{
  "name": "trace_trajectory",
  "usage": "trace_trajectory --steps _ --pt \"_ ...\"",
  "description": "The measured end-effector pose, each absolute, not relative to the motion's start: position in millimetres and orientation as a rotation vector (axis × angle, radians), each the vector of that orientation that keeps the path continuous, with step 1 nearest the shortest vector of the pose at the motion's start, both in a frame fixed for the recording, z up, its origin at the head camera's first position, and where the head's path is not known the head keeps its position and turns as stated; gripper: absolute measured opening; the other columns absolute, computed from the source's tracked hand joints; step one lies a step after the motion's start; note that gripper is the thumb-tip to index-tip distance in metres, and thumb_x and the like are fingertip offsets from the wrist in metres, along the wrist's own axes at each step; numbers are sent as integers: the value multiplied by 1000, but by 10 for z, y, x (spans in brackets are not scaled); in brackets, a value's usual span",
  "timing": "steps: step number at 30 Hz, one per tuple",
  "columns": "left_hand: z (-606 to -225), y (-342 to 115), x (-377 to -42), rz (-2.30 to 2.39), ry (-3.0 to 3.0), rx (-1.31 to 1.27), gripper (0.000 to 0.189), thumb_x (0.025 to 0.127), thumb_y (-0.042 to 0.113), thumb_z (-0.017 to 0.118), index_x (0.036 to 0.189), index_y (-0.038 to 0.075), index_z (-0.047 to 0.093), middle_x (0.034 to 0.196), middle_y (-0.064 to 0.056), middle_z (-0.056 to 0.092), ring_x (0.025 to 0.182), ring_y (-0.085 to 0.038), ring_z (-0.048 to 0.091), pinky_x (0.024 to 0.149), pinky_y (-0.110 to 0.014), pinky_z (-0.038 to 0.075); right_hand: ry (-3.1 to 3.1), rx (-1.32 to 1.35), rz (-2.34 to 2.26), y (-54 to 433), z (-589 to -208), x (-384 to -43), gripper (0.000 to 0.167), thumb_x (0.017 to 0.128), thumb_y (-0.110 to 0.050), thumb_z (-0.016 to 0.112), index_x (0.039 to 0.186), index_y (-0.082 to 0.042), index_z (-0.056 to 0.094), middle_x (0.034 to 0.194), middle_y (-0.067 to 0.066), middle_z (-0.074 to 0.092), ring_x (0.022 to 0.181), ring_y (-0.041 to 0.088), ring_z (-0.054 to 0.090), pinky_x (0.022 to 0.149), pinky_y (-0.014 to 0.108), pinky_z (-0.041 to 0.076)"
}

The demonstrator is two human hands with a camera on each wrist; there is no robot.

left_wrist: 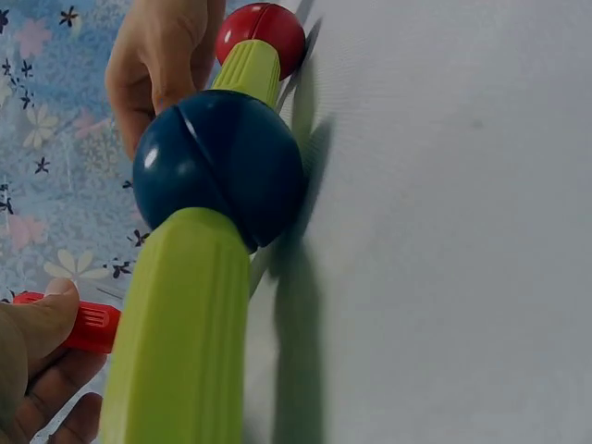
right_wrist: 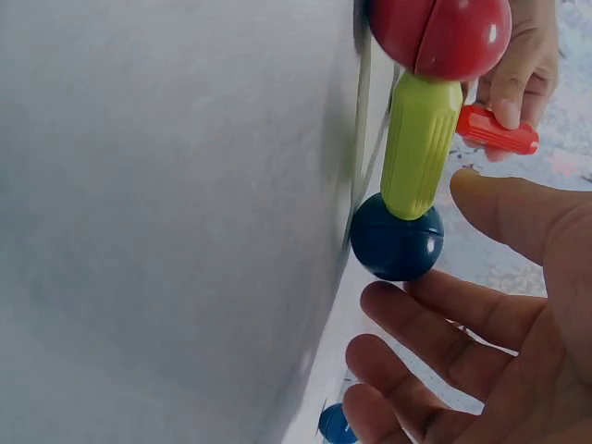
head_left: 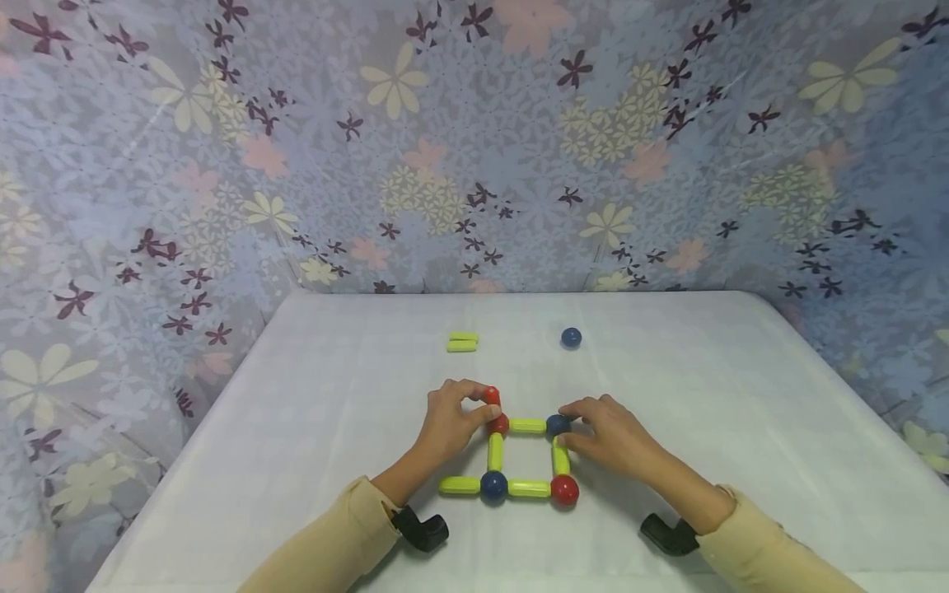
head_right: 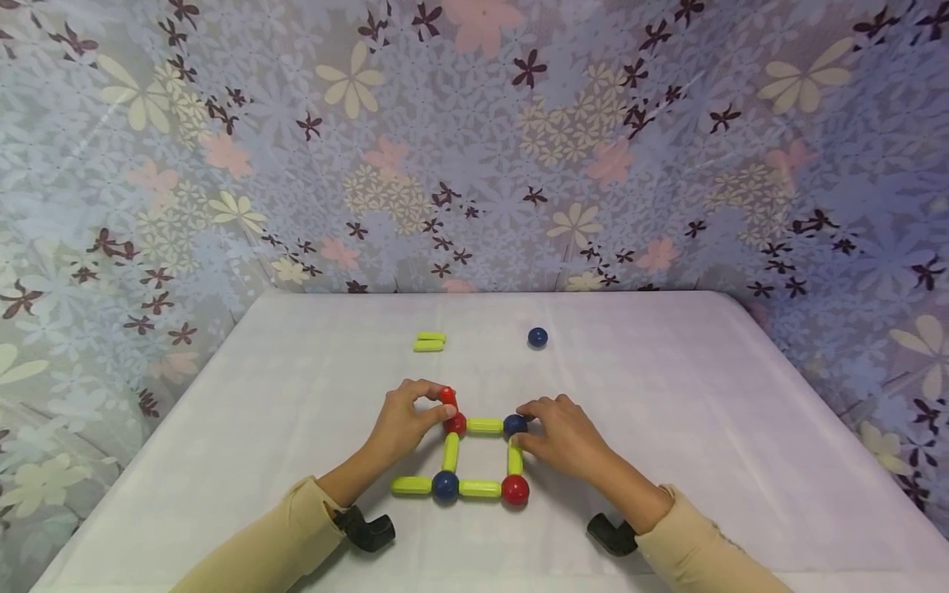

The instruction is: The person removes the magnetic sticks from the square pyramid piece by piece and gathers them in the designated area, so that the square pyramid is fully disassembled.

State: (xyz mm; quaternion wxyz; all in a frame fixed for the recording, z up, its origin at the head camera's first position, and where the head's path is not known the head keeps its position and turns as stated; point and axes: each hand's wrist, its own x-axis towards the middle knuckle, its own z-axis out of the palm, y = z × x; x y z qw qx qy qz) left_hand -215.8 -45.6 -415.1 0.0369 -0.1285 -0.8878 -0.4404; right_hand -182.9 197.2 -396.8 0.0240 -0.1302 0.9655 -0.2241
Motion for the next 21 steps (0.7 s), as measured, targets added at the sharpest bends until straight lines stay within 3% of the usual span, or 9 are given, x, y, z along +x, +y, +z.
trace_trajectory --steps 6,13,21 --pt "-4156 -469 -2165 -1369 -2724 -393 30 79 27 74 106 14 68 100 -2 70 105 -22 55 104 -50 27 2989 -477 -769 1856 -3981 -1921 41 81 -28 72 118 -13 64 112 1 66 99 18 52 83 37 46" --pt "-4157 -471 -2159 -1394 -2717 -392 30 79 28 74 104 14 68 99 -2 70 101 -19 54 101 -48 28 2898 -574 -788 1677 -4039 -2089 32 78 -26 75 108 -16 70 101 -6 70 88 12 46 74 26 38" --pt "-4126 -474 -2129 -1347 -2708 -468 32 79 29 74 106 15 68 96 -2 70 97 -22 54 98 -47 28 2865 -596 -775 1642 -4098 -2149 21 78 -21 75 100 -20 73 93 -10 70 82 11 44 69 25 36"
